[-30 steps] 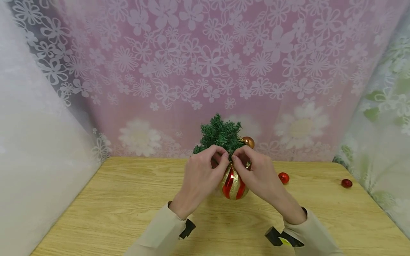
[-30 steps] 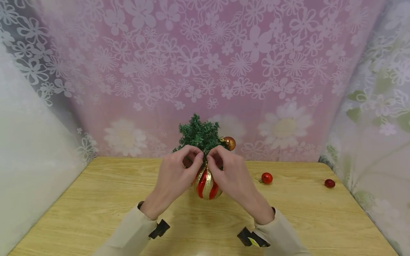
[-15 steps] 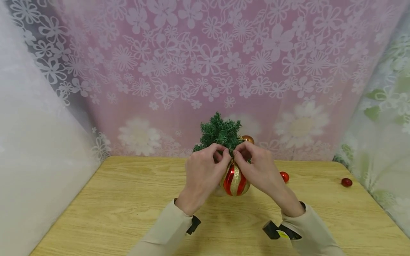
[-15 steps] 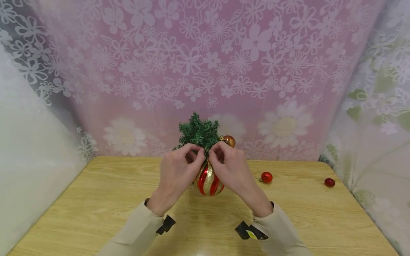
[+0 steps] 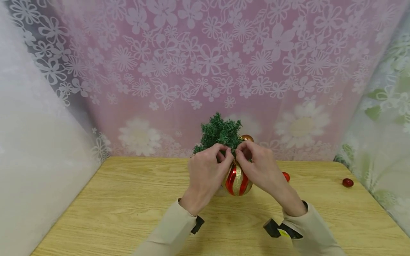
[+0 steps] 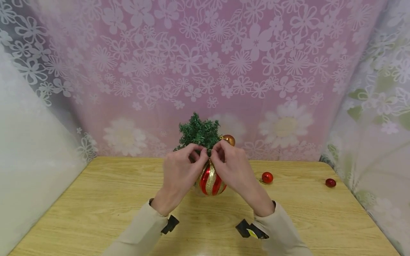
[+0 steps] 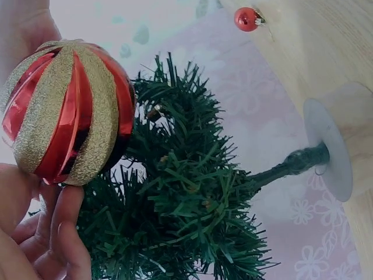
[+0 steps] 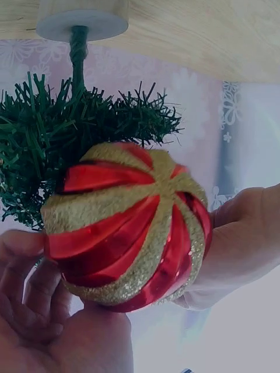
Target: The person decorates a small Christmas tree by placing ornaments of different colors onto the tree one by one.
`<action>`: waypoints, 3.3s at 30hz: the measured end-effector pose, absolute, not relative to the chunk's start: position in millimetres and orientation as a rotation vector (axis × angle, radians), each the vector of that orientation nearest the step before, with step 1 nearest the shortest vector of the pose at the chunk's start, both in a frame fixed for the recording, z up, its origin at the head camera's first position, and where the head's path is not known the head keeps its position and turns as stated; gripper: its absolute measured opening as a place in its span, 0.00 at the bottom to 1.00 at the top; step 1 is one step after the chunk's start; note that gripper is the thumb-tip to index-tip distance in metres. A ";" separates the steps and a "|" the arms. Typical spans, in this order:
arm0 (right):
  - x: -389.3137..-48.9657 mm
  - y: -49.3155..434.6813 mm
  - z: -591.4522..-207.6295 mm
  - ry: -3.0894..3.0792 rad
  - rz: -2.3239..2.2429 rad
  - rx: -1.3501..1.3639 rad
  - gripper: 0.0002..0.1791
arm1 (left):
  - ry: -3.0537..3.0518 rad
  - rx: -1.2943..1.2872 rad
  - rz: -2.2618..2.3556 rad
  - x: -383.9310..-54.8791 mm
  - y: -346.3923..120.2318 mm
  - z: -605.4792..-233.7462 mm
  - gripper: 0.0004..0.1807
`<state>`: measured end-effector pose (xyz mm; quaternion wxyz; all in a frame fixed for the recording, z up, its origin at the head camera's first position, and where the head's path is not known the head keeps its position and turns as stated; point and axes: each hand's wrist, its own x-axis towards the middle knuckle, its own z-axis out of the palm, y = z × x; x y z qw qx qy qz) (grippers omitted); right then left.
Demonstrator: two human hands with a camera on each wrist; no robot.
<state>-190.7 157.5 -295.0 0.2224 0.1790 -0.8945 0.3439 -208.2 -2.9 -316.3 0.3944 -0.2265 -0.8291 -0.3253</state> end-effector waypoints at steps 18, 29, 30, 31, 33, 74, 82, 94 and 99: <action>-180.7 170.6 -298.4 -2.557 1.033 0.492 0.04 | -2.118 -0.677 -0.874 -205.9 -24.1 -323.2 0.04; -172.2 252.2 -308.0 -2.456 0.894 0.298 0.07 | -2.024 -0.549 -1.011 -213.5 -46.6 -327.5 0.13; -173.9 262.1 -312.0 -2.446 0.868 0.273 0.07 | -2.035 -0.539 -1.018 -214.4 -47.5 -328.3 0.14; -175.9 272.5 -316.6 -2.435 0.842 0.254 0.07 | -2.046 -0.533 -1.020 -215.1 -48.3 -329.1 0.14; -179.8 293.6 -327.3 -2.419 0.788 0.212 0.07 | -2.073 -0.530 -1.025 -216.0 -50.1 -331.2 0.16; -212.2 481.8 -426.0 -2.924 0.370 -0.069 0.23 | -2.368 -0.414 -1.073 -217.7 -63.8 -343.1 0.25; -213.2 487.0 -428.5 -2.988 0.366 -0.073 0.23 | -2.394 -0.410 -1.103 -218.6 -67.1 -343.1 0.25; -208.7 482.7 -426.8 -2.911 0.392 -0.012 0.08 | -2.417 -0.415 -1.150 -219.1 -69.1 -342.9 0.21; -203.8 472.6 -423.5 -2.826 0.446 0.054 0.10 | -2.398 -0.438 -1.144 -218.4 -69.3 -344.0 0.19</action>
